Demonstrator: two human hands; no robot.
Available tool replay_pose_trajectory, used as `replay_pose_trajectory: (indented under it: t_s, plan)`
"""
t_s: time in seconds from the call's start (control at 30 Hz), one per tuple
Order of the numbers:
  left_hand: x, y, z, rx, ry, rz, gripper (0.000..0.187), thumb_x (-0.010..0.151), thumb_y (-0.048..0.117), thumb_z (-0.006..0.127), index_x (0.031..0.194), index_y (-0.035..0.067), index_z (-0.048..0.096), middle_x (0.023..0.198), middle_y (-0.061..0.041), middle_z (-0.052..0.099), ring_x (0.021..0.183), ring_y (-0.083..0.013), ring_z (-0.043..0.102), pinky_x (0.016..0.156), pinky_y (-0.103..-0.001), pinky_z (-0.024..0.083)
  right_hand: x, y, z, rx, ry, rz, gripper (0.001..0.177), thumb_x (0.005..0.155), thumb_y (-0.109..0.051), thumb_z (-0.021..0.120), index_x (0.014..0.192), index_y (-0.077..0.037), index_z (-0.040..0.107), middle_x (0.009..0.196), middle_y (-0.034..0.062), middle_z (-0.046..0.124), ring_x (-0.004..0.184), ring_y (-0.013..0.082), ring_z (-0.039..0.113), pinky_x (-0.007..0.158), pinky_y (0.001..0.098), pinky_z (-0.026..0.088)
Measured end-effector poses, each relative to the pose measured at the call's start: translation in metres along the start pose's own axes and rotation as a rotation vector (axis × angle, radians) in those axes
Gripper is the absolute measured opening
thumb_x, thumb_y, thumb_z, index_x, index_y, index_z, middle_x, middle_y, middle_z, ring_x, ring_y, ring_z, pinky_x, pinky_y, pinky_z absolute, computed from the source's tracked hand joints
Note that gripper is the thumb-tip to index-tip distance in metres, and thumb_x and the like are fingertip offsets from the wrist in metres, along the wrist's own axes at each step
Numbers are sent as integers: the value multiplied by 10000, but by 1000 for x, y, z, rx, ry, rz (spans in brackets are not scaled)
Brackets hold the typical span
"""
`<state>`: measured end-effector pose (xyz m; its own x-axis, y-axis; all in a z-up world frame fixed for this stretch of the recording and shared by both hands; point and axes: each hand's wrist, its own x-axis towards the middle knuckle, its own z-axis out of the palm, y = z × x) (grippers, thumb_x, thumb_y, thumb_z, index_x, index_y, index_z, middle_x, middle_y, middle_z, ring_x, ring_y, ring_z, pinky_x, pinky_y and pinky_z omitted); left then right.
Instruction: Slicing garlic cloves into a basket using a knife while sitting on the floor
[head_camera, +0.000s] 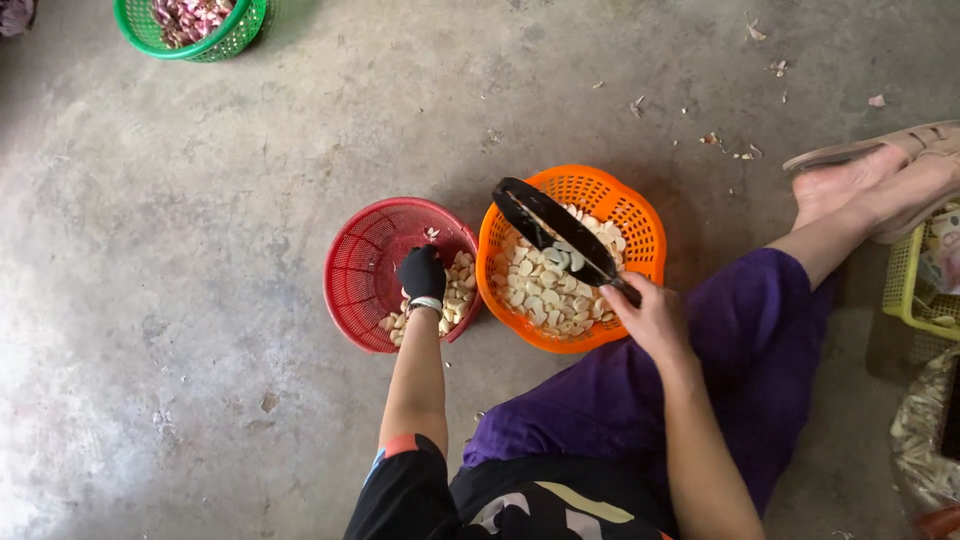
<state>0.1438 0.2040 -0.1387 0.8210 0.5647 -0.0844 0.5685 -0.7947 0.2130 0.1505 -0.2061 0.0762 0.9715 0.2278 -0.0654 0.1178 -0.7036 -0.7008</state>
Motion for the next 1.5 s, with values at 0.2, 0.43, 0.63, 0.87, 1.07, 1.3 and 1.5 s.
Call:
replay_pose_trajectory:
  t_s: [0.2, 0.43, 0.63, 0.87, 1.07, 1.3, 1.5]
  plan:
    - [1, 46, -53, 108, -91, -124, 195, 884, 334, 631, 980, 214, 749, 835, -54, 739, 888, -283, 757, 724, -432, 605, -1, 6, 48, 106, 34, -11, 425, 953, -450, 724, 1103, -53, 751, 932, 198, 762, 894, 362, 742, 734, 437, 608]
    - [-7, 58, -66, 213, -111, -118, 228, 918, 272, 594, 1067, 195, 748, 889, -51, 759, 902, -268, 753, 749, -426, 588, -14, 13, 40, 116, -2, 40, 455, 960, -455, 694, 1147, -42, 736, 988, 216, 761, 943, 383, 736, 779, 452, 617]
    - [1, 6, -17, -65, -46, 21, 158, 884, 231, 686, 995, 135, 747, 846, -171, 741, 882, -406, 733, 726, -527, 586, -14, 16, 43, 157, -18, 13, 424, 968, -436, 688, 1173, -67, 730, 1002, 208, 763, 952, 380, 737, 786, 461, 618]
    - [-71, 112, -143, -1533, -223, -298, 211, 906, 122, 767, 1092, 67, 686, 835, -6, 725, 757, -103, 729, 698, -202, 600, -18, 6, 40, 172, -30, -17, 450, 984, -439, 657, 1222, -64, 728, 1089, 215, 753, 1021, 372, 724, 842, 440, 608]
    - [-89, 133, -124, -1805, -547, -241, 63, 921, 78, 719, 972, 57, 689, 765, -46, 705, 687, -110, 720, 654, -161, 562, -25, 4, 37, 147, -27, -42, 468, 989, -444, 647, 1230, -51, 726, 1091, 218, 753, 1019, 367, 727, 832, 439, 613]
    - [-96, 146, -143, -1900, -550, -329, 143, 925, 16, 689, 1045, -61, 672, 831, -219, 710, 696, -252, 727, 656, -291, 603, -26, 1, 32, 181, -35, -35, 502, 1006, -452, 618, 1285, -44, 704, 1141, 222, 741, 1050, 365, 718, 869, 423, 601]
    - [-111, 148, -136, -1911, -714, -235, 189, 986, 59, 594, 1128, -60, 626, 893, -230, 667, 782, -295, 706, 724, -339, 588, -23, 10, 36, 235, -28, 25, 517, 1001, -472, 618, 1303, -59, 693, 1154, 221, 734, 1066, 368, 707, 874, 433, 598]
